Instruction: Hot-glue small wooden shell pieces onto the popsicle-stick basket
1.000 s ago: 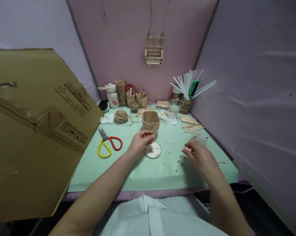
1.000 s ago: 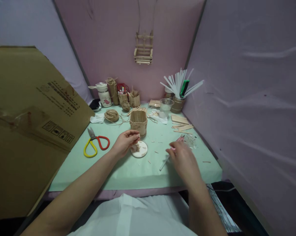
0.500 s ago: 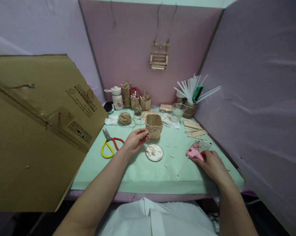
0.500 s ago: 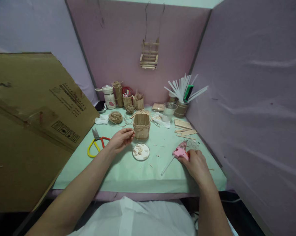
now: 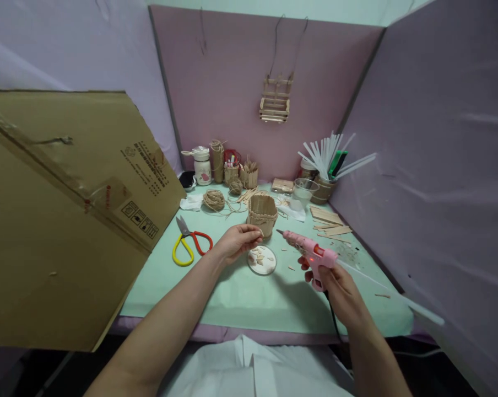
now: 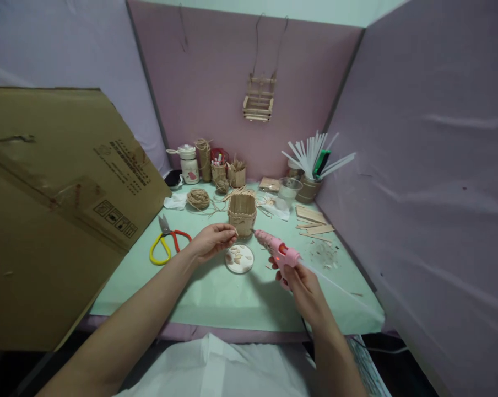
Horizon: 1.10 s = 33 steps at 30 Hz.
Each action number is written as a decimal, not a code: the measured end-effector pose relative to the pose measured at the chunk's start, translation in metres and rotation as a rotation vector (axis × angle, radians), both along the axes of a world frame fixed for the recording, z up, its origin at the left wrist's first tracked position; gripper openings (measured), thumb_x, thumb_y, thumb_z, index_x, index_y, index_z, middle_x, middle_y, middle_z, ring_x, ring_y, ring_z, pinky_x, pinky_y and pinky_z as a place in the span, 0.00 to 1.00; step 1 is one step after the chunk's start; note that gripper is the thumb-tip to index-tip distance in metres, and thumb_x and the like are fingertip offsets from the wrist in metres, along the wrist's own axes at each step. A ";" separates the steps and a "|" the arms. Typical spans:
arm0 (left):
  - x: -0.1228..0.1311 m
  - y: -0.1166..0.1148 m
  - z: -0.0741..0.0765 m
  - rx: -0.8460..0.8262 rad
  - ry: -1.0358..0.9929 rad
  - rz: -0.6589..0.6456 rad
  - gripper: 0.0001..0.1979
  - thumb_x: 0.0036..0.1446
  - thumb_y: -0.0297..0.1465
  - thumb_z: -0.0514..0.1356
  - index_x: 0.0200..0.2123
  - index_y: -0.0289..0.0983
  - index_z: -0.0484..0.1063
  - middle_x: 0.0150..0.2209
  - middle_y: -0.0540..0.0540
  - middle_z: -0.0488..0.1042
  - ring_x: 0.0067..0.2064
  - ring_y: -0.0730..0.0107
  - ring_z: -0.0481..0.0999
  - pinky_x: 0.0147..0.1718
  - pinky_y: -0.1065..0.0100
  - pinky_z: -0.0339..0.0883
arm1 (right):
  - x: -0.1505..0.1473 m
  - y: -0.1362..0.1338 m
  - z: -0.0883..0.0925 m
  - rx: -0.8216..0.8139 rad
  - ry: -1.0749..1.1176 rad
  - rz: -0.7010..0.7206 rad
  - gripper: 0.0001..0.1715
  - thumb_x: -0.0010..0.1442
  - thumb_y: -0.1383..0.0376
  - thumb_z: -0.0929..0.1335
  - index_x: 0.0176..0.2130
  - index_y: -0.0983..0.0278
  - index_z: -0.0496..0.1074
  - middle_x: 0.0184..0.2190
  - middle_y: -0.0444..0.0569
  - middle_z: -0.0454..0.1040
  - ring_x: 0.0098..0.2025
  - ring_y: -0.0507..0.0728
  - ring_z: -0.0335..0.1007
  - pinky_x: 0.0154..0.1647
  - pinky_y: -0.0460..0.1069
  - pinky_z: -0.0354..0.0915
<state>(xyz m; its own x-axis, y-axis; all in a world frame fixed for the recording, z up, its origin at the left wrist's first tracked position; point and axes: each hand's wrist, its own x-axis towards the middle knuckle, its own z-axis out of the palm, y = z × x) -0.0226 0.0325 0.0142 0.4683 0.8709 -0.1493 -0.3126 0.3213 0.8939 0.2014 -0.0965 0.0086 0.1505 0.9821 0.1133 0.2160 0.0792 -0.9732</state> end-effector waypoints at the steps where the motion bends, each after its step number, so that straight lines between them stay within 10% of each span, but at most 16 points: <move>1: 0.000 0.000 0.000 0.004 0.010 -0.005 0.15 0.40 0.32 0.72 0.30 0.31 0.74 0.28 0.46 0.75 0.29 0.77 0.73 0.32 0.74 0.67 | -0.005 0.000 -0.001 0.008 0.008 0.005 0.32 0.57 0.42 0.62 0.41 0.65 0.74 0.37 0.55 0.76 0.31 0.55 0.68 0.28 0.48 0.63; 33: 0.004 -0.003 -0.001 0.009 0.092 -0.007 0.19 0.31 0.35 0.74 0.28 0.33 0.76 0.30 0.47 0.73 0.33 0.75 0.70 0.32 0.71 0.61 | -0.014 0.000 -0.014 0.034 -0.097 0.005 0.27 0.63 0.45 0.59 0.40 0.62 0.72 0.32 0.49 0.72 0.30 0.53 0.65 0.26 0.46 0.61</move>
